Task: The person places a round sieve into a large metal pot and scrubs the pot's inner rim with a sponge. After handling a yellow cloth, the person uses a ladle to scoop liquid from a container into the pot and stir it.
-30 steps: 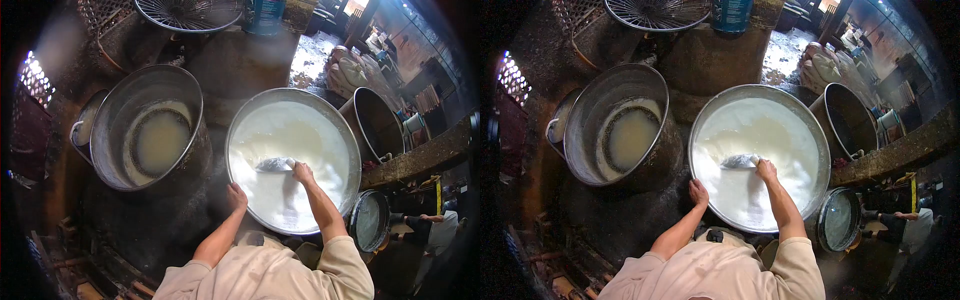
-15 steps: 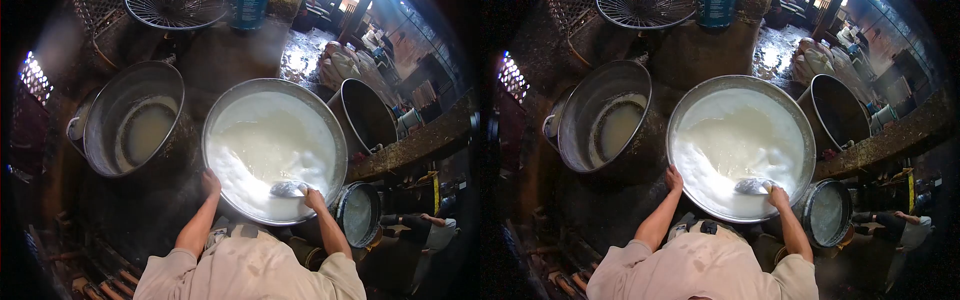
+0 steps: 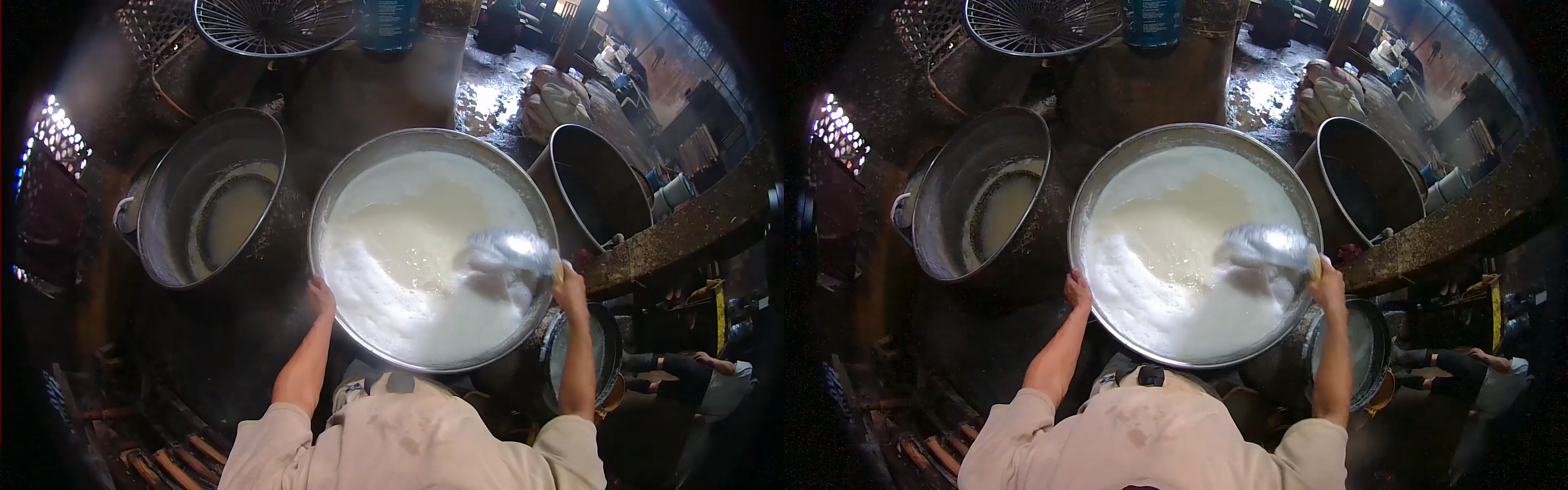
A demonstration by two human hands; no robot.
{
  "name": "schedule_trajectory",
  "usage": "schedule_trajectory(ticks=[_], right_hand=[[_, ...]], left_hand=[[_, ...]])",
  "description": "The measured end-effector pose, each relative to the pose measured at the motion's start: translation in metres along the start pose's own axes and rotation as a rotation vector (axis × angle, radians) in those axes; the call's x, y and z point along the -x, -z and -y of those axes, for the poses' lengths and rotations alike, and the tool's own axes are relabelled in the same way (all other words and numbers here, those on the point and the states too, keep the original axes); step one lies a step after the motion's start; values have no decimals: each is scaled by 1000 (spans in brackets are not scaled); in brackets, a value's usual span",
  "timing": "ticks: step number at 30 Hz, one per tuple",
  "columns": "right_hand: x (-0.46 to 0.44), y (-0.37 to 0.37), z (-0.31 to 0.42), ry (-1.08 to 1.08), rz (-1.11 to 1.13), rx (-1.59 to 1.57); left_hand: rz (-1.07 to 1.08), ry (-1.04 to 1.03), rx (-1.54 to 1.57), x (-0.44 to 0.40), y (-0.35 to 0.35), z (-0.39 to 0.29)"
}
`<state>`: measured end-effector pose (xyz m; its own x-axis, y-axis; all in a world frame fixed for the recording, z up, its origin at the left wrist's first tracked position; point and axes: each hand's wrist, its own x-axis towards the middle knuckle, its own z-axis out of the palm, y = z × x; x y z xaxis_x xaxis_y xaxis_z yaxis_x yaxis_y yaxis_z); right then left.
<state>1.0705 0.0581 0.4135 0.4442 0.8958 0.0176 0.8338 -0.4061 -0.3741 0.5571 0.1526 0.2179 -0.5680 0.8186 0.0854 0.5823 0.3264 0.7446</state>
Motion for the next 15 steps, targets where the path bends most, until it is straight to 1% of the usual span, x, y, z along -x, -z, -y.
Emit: schedule_trajectory(ticks=[1, 3, 4, 5, 6, 7, 9, 10, 12, 13, 15], right_hand=[[-11, -12, 8, -126, 18, 26], [-36, -47, 6, -188, -22, 66], [-44, -66, -3, -184, -22, 66], [-52, -84, -15, -195, 24, 47], [-57, -102, -26, -205, 70, 28], [-58, -125, -35, -201, 70, 28], [-50, -158, -50, -107, 106, -2], [-41, -161, -42, -104, 106, -2], [-20, -168, -13, -166, 166, -140], [-11, -169, 0, -162, 167, -139], [5, -174, 23, -244, 326, -133]], left_hand=[[6, -4, -46, -2, 0, 0], [9, -9, -93, -3, 1, -2], [-33, -24, -96, 1, -1, -4], [-74, -39, -98, 3, -1, -5], [-77, -36, -98, 4, -2, -4], [-46, -32, -113, 5, -4, 0], [-17, -26, -127, 4, -3, 1], [-27, -20, -110, 4, -1, -2], [-39, -13, -93, 2, 1, -3], [-28, -15, -83, 0, 0, 0], [-20, -15, -72, -3, -2, 4]])
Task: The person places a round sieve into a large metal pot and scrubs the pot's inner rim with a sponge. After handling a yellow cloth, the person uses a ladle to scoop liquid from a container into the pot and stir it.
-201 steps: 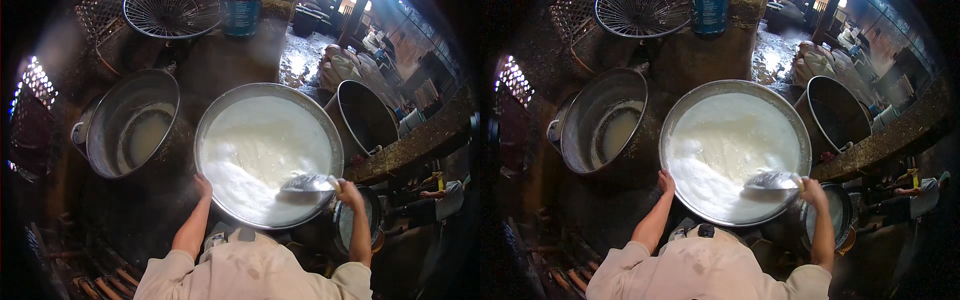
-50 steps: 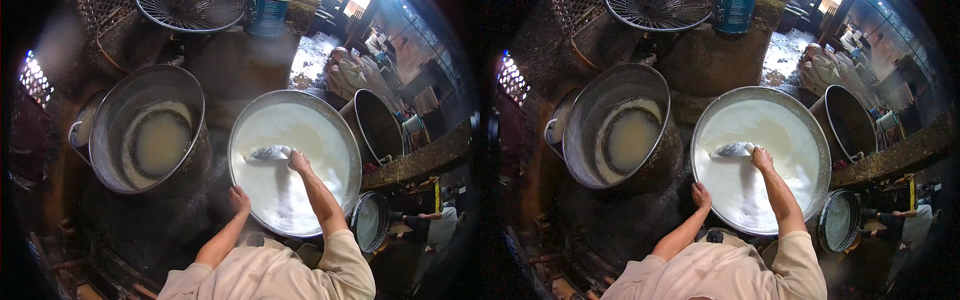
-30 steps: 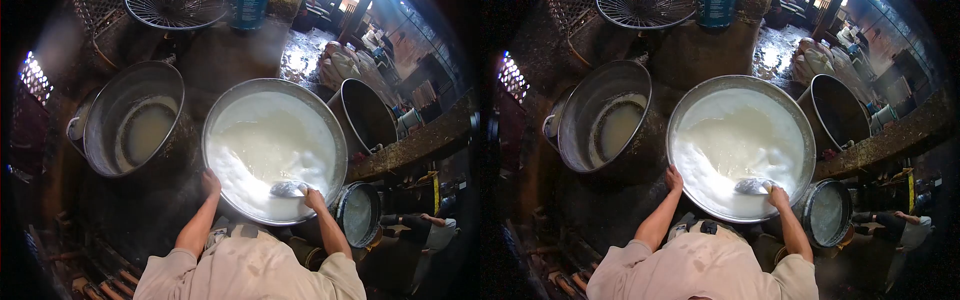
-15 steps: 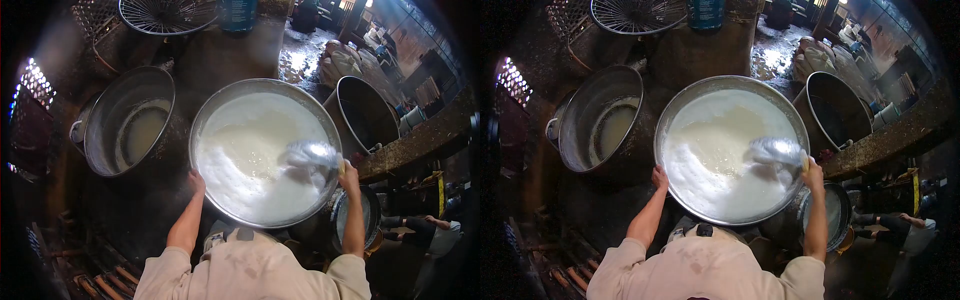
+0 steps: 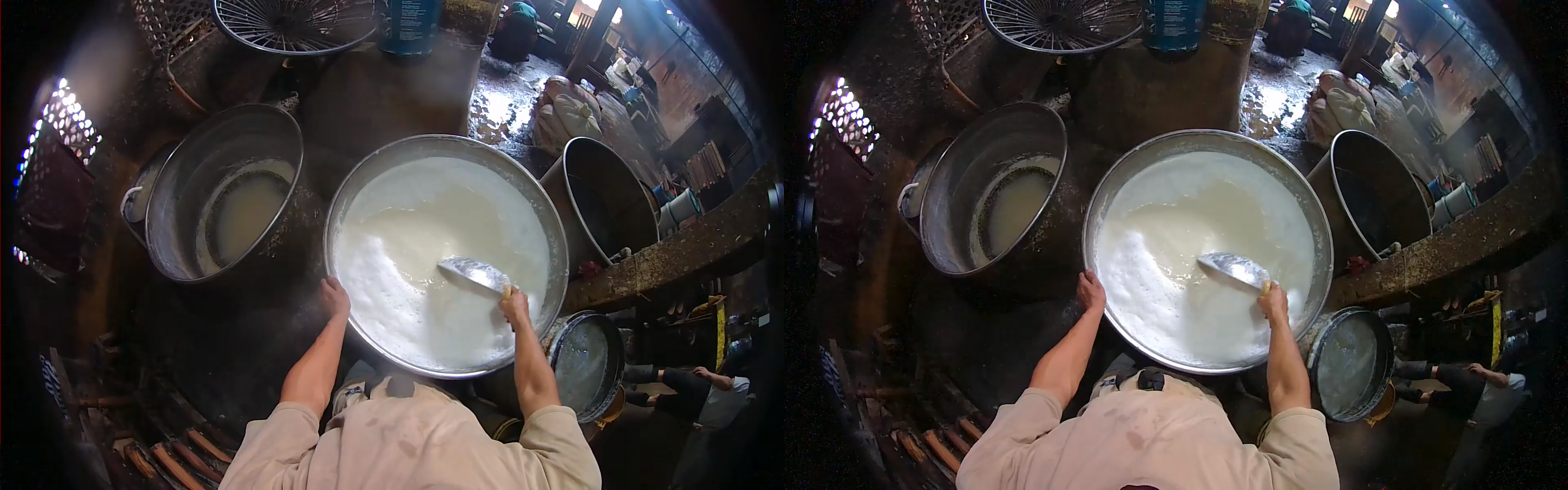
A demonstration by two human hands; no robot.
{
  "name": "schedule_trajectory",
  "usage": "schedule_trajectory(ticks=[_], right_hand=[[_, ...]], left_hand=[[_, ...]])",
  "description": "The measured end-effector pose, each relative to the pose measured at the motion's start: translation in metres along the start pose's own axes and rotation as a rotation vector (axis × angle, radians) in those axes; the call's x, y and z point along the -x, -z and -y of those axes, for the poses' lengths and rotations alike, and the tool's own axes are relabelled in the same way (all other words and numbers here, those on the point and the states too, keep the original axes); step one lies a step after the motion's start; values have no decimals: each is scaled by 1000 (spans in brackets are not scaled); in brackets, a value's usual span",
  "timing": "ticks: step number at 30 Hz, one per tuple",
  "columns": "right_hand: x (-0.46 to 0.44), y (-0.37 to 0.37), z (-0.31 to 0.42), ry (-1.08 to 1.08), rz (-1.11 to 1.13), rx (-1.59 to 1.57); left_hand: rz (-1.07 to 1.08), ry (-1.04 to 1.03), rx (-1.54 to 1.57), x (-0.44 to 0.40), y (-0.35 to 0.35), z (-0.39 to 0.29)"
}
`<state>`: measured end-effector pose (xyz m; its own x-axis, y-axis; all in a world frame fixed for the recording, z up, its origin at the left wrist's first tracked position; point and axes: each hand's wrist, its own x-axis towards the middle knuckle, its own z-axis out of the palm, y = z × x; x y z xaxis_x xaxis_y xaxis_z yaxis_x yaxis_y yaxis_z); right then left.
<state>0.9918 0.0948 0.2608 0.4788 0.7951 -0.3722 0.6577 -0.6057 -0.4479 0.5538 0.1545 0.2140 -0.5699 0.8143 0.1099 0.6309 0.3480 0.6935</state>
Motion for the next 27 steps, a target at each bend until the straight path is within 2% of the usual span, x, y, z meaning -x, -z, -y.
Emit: schedule_trajectory(ticks=[2, 3, 6, 9, 10, 12, 13, 18, 20, 21, 22, 24, 25, 27], right_hand=[[17, -19, 11, -8, 18, -15], [26, -27, 15, -13, 38, -31], [41, -69, 17, 160, -17, -111], [71, -86, 44, 146, 22, -166], [85, -87, 60, 113, 55, -187], [92, -114, 62, 212, -8, -158], [99, -119, 69, 192, 54, -214], [143, -96, 129, 92, 222, -331], [153, -83, 149, 93, 257, -406], [155, -74, 159, 100, 264, -414], [153, -64, 168, 98, 279, -412], [144, -43, 188, 155, 254, -446], [135, -33, 199, 175, 240, -433], [114, -17, 234, 230, 172, -324]], left_hand=[[-1, 11, -16, 2, 1, -5], [104, 83, 24, 2, 8, -10], [127, 135, 54, 1, 8, -11], [175, 175, 83, 2, 19, -22], [178, 174, 85, 2, 14, -16], [64, 59, 72, 0, -1, 4], [120, 102, 125, 0, 9, -4], [27, -9, 220, 0, -7, 13], [94, 118, 282, -1, 9, -1], [-50, -147, 192, 2, -21, 31], [-48, -146, 194, 0, -18, 27], [19, 23, 301, 1, -2, 4], [156, 53, 287, -3, 6, 2], [123, 53, 268, -3, 12, -7]])
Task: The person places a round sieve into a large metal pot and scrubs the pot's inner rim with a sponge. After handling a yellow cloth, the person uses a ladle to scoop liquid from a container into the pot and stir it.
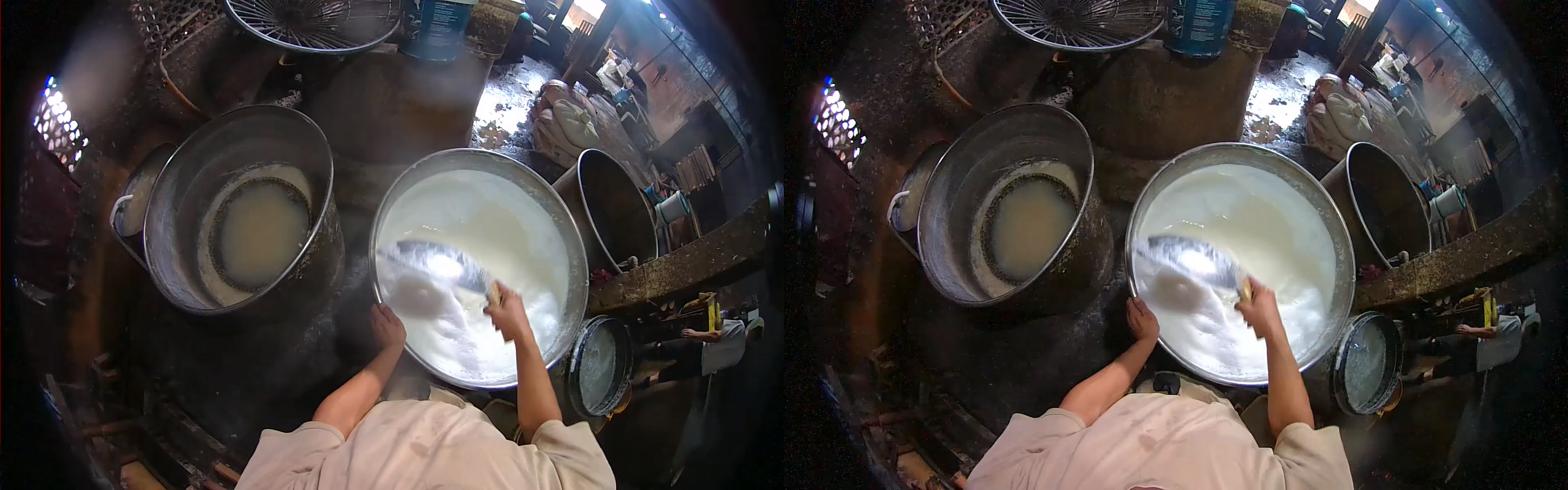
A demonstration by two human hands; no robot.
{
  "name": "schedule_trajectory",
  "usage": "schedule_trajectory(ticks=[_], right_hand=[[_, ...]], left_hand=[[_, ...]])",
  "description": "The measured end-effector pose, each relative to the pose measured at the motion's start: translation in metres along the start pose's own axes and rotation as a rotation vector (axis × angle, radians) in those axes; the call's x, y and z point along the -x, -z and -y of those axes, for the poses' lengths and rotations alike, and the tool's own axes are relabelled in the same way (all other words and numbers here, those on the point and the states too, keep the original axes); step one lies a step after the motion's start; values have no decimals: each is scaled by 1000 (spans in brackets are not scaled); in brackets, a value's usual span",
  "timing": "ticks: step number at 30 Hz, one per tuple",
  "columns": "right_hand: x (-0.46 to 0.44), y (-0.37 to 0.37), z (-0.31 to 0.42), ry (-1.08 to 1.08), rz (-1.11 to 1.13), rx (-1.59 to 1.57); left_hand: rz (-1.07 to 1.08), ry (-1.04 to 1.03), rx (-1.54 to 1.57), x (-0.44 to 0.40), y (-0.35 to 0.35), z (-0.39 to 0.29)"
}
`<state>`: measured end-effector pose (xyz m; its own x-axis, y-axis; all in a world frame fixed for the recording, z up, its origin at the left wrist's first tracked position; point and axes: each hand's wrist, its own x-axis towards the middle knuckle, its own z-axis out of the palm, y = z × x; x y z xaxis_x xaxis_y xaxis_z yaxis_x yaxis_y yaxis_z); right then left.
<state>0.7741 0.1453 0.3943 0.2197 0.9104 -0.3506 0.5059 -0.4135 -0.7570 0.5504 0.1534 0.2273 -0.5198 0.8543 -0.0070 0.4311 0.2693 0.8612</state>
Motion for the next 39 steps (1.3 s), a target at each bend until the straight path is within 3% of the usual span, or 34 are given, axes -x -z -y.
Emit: schedule_trajectory(ticks=[1, 3, 6, 9, 11, 16, 19, 21, 22, 26, 30, 33, 39], right_hand=[[-16, 3, 18, 34, -37, 104], [-64, -9, 18, 326, -273, 354], [-115, -27, 31, 231, -334, 386], [-142, -43, 14, 54, -193, 428], [-138, -55, -3, -72, -88, 457], [-101, -61, -51, -10, -84, 546], [-76, -51, -81, -61, -70, 609], [-65, -43, -106, -156, -90, 617], [-60, -37, -119, -167, -94, 622], [-23, -6, -160, -199, -57, 630], [13, 37, -191, -215, -61, 566], [44, 85, -196, -50, -65, 634], [75, 191, -183, 7, -105, 602]], left_hand=[[-34, -7, -16, 1, 1, -4], [-16, -8, 3, 0, 4, -4], [97, 97, 14, -5, -1, 0], [117, 139, -8, -2, 5, -4], [123, 151, -31, 0, 7, -2], [172, 144, -93, -1, 9, -2], [-2, 48, -138, -1, 0, 3], [170, 154, -122, -2, 5, -4], [-57, 11, -115, 0, -5, 0], [48, 36, -133, -2, -3, 4], [18, 27, -134, 1, -1, 5], [44, 71, -149, 2, 0, -1], [24, 87, -161, 5, 4, -4]])
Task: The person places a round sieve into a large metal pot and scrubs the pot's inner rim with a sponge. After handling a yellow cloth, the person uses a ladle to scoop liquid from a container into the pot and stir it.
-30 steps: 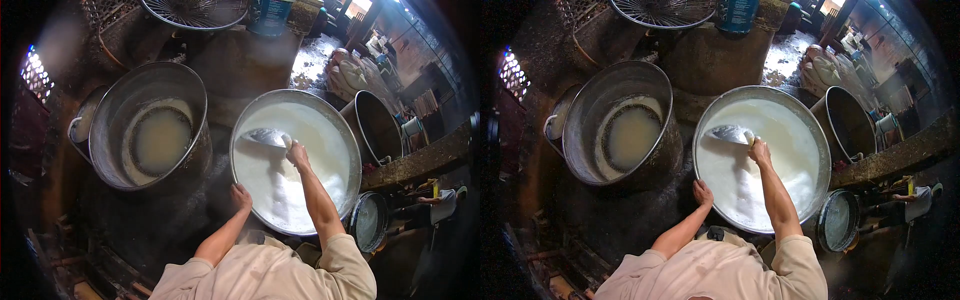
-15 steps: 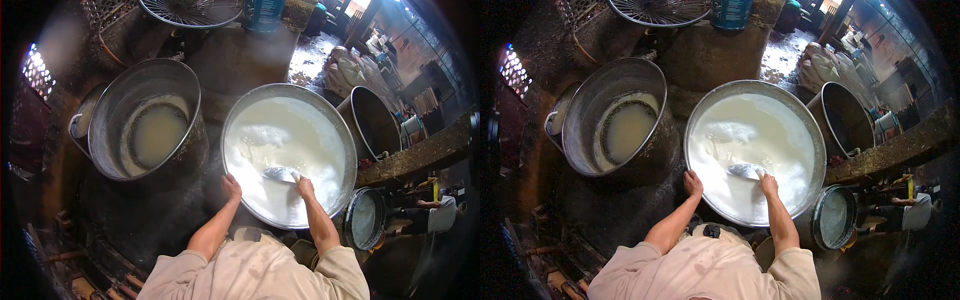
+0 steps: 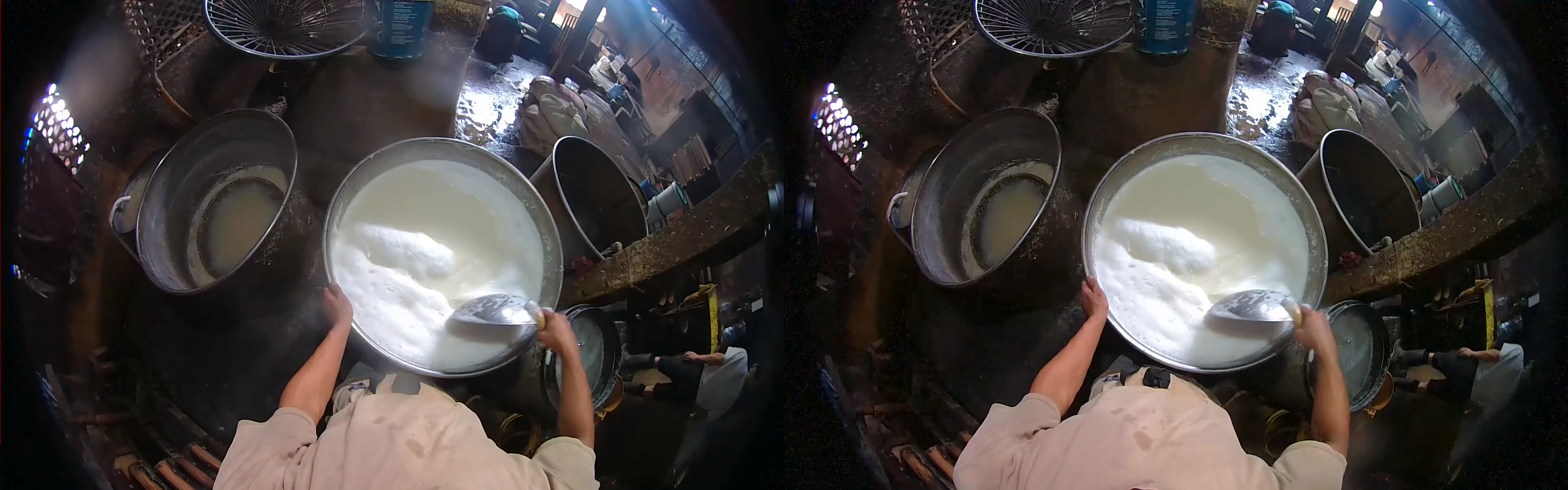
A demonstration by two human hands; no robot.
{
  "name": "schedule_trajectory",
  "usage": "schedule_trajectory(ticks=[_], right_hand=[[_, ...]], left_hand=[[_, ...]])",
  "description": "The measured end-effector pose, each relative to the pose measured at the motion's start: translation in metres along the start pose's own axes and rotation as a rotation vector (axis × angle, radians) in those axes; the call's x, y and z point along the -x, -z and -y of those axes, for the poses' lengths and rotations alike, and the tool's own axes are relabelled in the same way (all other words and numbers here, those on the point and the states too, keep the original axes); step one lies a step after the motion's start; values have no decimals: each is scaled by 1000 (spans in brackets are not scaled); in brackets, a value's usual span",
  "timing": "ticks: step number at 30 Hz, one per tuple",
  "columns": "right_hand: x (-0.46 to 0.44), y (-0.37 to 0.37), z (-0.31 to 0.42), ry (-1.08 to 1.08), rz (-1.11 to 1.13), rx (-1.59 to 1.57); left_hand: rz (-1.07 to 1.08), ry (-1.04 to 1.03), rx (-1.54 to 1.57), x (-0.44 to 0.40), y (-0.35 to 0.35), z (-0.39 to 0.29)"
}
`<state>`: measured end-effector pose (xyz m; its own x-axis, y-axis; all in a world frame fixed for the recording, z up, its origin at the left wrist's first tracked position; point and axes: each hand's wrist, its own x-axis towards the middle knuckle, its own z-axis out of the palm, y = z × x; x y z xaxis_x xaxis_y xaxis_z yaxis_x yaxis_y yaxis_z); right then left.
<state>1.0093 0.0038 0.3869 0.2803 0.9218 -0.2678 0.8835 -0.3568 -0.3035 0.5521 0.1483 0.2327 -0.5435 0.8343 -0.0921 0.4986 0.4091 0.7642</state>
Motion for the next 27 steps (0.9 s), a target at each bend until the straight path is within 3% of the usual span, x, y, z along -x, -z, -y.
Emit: schedule_trajectory(ticks=[5, 8, 10, 11, 14, 17, 20, 25, 27], right_hand=[[-18, 74, -4, -81, -141, -57], [-61, 55, -14, -156, -341, -38], [-90, 29, -9, -346, -358, -47], [-102, 18, -8, -407, -307, -60], [-142, -54, -55, -304, -285, -91], [-111, -71, -8, -333, -128, -360], [-100, -103, 10, -204, -123, -430], [-74, -143, 57, -284, -40, -517], [-63, -160, 71, -289, -11, -566]], left_hand=[[9, 0, -70, 0, -3, -1], [-58, -48, -93, -7, -19, 15], [-162, -81, -36, -7, -21, 15], [-164, -80, -36, -5, -19, 14], [-136, -80, -70, -3, -14, 12], [-149, -73, -62, -4, -11, 10], [16, 7, -144, -3, -5, 3], [73, 28, -91, -6, -5, 6], [-28, -9, -47, -5, -18, 18]])
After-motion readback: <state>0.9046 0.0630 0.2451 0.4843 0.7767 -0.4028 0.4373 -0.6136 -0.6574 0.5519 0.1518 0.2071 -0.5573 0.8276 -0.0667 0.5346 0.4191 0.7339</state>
